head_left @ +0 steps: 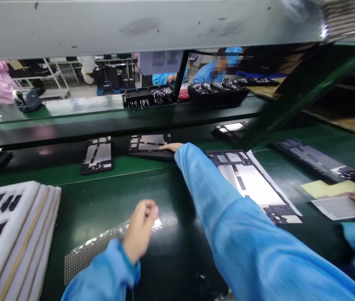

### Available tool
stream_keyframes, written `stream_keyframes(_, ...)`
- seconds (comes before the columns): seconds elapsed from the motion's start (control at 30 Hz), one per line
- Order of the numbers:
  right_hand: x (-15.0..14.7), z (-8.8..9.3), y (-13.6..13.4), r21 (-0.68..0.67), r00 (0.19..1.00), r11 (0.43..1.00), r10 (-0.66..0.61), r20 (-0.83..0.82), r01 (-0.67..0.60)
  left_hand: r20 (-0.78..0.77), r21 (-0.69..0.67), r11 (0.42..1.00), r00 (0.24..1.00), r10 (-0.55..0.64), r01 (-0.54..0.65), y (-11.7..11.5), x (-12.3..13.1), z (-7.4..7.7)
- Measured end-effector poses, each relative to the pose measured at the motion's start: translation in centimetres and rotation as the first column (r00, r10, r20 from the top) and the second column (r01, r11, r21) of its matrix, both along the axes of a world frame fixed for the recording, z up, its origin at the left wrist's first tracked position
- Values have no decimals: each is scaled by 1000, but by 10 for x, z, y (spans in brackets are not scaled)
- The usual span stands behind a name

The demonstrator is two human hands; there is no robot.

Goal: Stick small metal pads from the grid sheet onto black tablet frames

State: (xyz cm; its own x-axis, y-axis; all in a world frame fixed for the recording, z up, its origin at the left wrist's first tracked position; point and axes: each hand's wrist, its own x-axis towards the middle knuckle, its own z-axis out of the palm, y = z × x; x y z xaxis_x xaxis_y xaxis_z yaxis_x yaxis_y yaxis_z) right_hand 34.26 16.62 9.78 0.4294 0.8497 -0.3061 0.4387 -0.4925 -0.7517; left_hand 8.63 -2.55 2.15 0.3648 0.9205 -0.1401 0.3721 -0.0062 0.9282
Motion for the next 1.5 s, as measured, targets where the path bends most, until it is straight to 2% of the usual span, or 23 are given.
stream_keyframes(0.07,-26,-8,-30,12,987,1000,21,-157,-20,108,-143,985,988,111,-95,48,31,8)
stream_keyframes(0.13,-51,-15,-81,41,954,997,71,-291,-62,189,-242,962,967,171,-123,87,55,15)
stream_keyframes(0.2,-65,-16,-152,69,904,989,148,-400,-131,242,-295,947,948,205,-129,107,64,18)
stream_keyframes(0.23,-65,-14,-191,85,874,980,197,-443,-178,257,-312,943,945,202,-117,107,60,17)
stream_keyframes(0.3,-51,-6,-270,110,821,963,269,-504,-248,271,-341,939,951,150,-51,90,40,10)
stream_keyframes(0.37,-27,3,-332,201,802,957,287,-524,-211,269,-373,923,963,16,89,54,10,0)
stream_keyframes(0.4,-15,6,-355,215,824,965,242,-512,-150,263,-390,902,961,-82,184,33,-4,-5)
stream_keyframes(0.47,1,7,-379,195,856,980,136,-500,-42,237,-407,832,923,-302,377,-9,-27,-12)
stream_keyframes(0.57,-2,1,-374,162,852,987,87,-516,-3,122,-363,737,814,-568,569,-50,-42,-10)
stream_keyframes(0.63,-16,-5,-349,202,863,978,147,-484,-53,-37,-270,750,772,-635,604,-55,-45,-1)
stream_keyframes(0.7,-34,-13,-313,290,890,944,263,-374,-157,-225,-121,811,780,-584,572,-44,-48,8)
stream_keyframes(0.77,-50,-26,-274,364,883,878,408,-230,-311,-378,24,853,795,-475,521,-23,-52,12)
stream_keyframes(0.83,-62,-45,-239,350,826,808,545,-142,-473,-478,89,849,770,-422,521,0,-58,8)
stream_keyframes(0.93,-73,-75,-210,266,725,744,664,-186,-613,-551,99,795,698,-457,599,22,-65,-8)
stream_keyframes(1.0,-75,-86,-206,256,694,737,676,-248,-626,-567,113,761,670,-479,639,26,-68,-16)
stream_keyframes(1.07,-75,-90,-208,258,688,746,666,-288,-614,-575,132,743,662,-482,656,26,-70,-18)
stream_keyframes(1.23,-76,-85,-217,271,714,766,643,-278,-583,-632,139,724,624,-460,675,24,-69,-11)
stream_keyframes(1.33,-78,-84,-213,280,710,738,671,-214,-614,-675,145,708,592,-440,691,23,-67,-9)
stream_keyframes(1.43,-76,-81,-205,270,694,699,708,-131,-662,-682,184,710,608,-406,680,19,-67,-9)
stream_keyframes(1.5,-74,-75,-207,257,690,703,707,-153,-663,-693,199,712,611,-384,673,15,-66,-9)
